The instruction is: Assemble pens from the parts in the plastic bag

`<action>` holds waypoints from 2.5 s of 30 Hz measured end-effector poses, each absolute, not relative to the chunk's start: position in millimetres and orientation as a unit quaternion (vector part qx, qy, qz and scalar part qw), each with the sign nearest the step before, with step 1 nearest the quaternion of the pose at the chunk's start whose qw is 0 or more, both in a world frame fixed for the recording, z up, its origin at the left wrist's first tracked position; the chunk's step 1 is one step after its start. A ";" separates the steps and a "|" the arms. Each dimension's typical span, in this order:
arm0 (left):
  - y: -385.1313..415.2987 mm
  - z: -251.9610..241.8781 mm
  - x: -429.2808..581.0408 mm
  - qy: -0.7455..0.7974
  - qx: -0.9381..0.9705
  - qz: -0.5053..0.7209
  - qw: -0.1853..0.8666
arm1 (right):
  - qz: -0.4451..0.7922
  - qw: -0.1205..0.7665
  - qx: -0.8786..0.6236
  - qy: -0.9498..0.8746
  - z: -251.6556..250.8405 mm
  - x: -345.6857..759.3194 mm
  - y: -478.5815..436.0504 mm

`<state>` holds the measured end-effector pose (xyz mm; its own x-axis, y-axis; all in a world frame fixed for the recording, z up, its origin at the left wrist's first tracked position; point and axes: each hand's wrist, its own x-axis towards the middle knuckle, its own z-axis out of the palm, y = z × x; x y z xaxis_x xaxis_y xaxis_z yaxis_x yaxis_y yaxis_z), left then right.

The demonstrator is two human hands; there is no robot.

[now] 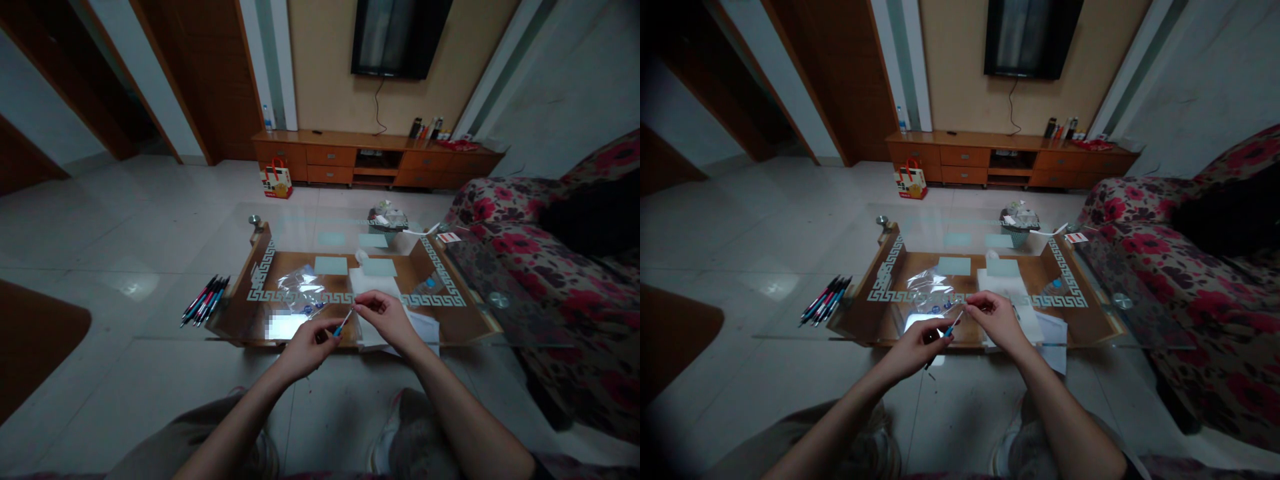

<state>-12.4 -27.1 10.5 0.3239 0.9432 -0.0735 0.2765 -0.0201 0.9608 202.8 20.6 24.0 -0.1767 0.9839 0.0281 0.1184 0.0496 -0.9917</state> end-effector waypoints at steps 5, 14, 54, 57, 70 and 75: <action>-27.6 9.7 -12.5 0.484 0.637 0.317 0.509 | 0.526 0.419 -0.453 -0.585 24.0 201.9 19.4; -27.5 15.7 -11.1 0.461 0.625 0.339 0.530 | 0.557 0.389 -0.449 -0.580 28.3 197.8 15.0; -30.2 22.5 -11.1 0.456 0.609 0.350 0.547 | 0.399 0.468 -0.563 -0.552 21.8 242.5 45.4; -29.9 20.2 -11.7 0.457 0.612 0.351 0.542 | 0.363 0.435 -0.569 -0.596 19.9 247.5 46.3; -28.9 18.9 -11.8 0.454 0.603 0.361 0.548 | 0.221 0.310 -0.609 -0.696 13.4 257.0 45.9; -29.6 21.7 -11.3 0.452 0.599 0.365 0.551 | 0.152 0.233 -0.624 -0.730 14.6 261.5 43.6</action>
<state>-11.3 -29.6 21.7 0.3245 0.9439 -0.0604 0.1397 0.0153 0.9901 261.5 43.6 14.6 -0.1131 0.9822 0.1499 0.8407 0.1750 -0.5124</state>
